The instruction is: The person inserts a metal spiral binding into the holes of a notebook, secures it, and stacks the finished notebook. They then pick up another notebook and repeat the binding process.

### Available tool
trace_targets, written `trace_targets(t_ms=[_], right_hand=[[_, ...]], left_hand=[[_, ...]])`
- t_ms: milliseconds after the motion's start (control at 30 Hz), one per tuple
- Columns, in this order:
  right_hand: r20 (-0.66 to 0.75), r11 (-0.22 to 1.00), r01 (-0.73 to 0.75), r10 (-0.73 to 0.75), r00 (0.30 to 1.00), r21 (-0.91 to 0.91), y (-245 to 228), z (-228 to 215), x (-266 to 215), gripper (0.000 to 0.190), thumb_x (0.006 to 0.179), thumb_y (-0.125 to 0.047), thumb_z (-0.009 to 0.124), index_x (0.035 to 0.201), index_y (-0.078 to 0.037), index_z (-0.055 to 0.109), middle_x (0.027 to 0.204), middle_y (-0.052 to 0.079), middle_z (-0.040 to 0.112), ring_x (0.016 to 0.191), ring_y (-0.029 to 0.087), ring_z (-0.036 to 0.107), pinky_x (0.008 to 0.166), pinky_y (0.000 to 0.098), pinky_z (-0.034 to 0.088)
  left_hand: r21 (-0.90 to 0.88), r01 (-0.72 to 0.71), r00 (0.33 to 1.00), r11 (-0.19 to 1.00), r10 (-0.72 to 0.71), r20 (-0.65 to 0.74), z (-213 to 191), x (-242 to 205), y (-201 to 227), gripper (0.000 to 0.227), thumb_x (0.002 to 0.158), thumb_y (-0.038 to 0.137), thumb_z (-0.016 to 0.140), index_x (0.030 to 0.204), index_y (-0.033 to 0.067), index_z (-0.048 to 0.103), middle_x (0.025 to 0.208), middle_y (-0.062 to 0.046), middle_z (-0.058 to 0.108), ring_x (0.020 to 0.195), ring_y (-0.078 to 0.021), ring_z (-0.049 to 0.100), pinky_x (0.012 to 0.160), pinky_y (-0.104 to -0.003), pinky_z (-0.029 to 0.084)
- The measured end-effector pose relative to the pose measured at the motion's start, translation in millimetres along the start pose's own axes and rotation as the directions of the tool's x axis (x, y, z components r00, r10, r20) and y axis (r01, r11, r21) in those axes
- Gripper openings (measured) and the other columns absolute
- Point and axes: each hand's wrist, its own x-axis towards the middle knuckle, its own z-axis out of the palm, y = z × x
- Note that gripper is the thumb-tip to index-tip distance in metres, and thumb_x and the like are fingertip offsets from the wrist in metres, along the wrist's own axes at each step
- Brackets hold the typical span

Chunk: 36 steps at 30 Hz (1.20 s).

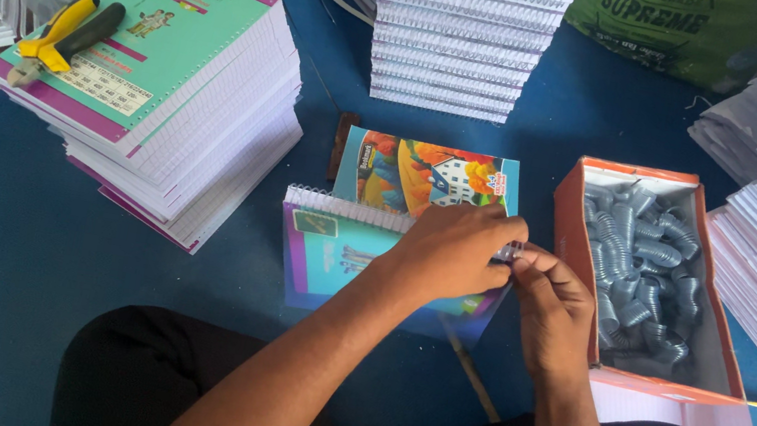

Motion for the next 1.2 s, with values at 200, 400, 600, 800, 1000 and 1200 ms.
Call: trace_targets(t_ms=[200, 400, 600, 800, 1000, 1200], right_hand=[[-0.018, 1.000, -0.013, 0.013, 1.000, 0.015, 2.6, -4.2, 1.1, 0.017, 0.099, -0.004, 0.060, 0.109, 0.005, 0.071, 0.117, 0.015, 0.073, 0.107, 0.020, 0.068, 0.103, 0.0372, 0.053], [-0.007, 0.998, 0.026, -0.026, 1.000, 0.051, 11.8, -11.7, 3.9, 0.015, 0.100, -0.001, 0.058, 0.107, 0.005, 0.070, 0.116, 0.017, 0.071, 0.107, 0.021, 0.068, 0.103, 0.0375, 0.053], [-0.025, 0.999, 0.052, -0.052, 0.998, 0.007, 19.1, -15.2, 2.6, 0.012, 0.100, 0.000, 0.059, 0.104, 0.006, 0.069, 0.117, 0.016, 0.072, 0.106, 0.018, 0.067, 0.098, 0.0313, 0.052], [-0.011, 0.990, 0.104, -0.106, 0.994, -0.096, 20.1, -17.4, 2.7, 0.011, 0.099, 0.000, 0.061, 0.102, 0.006, 0.070, 0.114, 0.015, 0.072, 0.100, 0.014, 0.065, 0.091, 0.0268, 0.050], [-0.039, 0.987, 0.113, -0.118, 0.992, -0.114, 22.3, -16.2, 4.5, 0.011, 0.097, 0.000, 0.061, 0.100, 0.006, 0.070, 0.111, 0.013, 0.072, 0.097, 0.013, 0.065, 0.090, 0.0256, 0.051], [-0.062, 0.978, 0.129, -0.141, 0.988, -0.164, 23.8, -14.1, 6.3, 0.012, 0.099, 0.000, 0.061, 0.101, 0.008, 0.069, 0.104, 0.012, 0.073, 0.090, 0.012, 0.064, 0.083, 0.0249, 0.051]], left_hand=[[-0.031, 0.012, 1.000, 0.999, -0.012, 0.022, 3.4, 2.5, -2.8, 0.020, 0.084, 0.027, 0.072, 0.095, 0.0122, 0.065, 0.092, -0.007, 0.071, 0.088, -0.0295, 0.072, 0.072, -0.045, 0.055], [-0.030, 0.029, 0.999, 0.999, -0.028, 0.035, 1.8, 2.5, 0.1, 0.022, 0.083, 0.028, 0.073, 0.100, 0.0141, 0.066, 0.093, -0.006, 0.072, 0.090, -0.0293, 0.072, 0.073, -0.046, 0.055], [-0.076, 0.037, 0.999, 0.996, -0.035, 0.031, 4.6, 1.1, 1.9, 0.025, 0.078, 0.020, 0.077, 0.099, 0.0136, 0.065, 0.100, -0.005, 0.065, 0.095, -0.0279, 0.070, 0.076, -0.044, 0.055], [-0.165, 0.000, 0.998, 0.986, -0.010, -0.059, 11.4, 2.1, 5.2, 0.023, 0.077, 0.008, 0.076, 0.094, 0.0091, 0.060, 0.098, -0.006, 0.063, 0.094, -0.0285, 0.067, 0.074, -0.043, 0.054], [-0.222, -0.018, 0.994, 0.975, -0.006, -0.106, 12.2, -1.3, 7.2, 0.025, 0.076, 0.001, 0.073, 0.093, 0.0068, 0.057, 0.096, -0.008, 0.061, 0.093, -0.0301, 0.066, 0.076, -0.044, 0.053], [-0.172, -0.091, 0.976, 0.981, 0.054, -0.210, 15.8, -8.5, 9.7, 0.021, 0.079, -0.001, 0.071, 0.093, 0.0063, 0.056, 0.095, -0.008, 0.060, 0.094, -0.0309, 0.065, 0.077, -0.045, 0.052]])
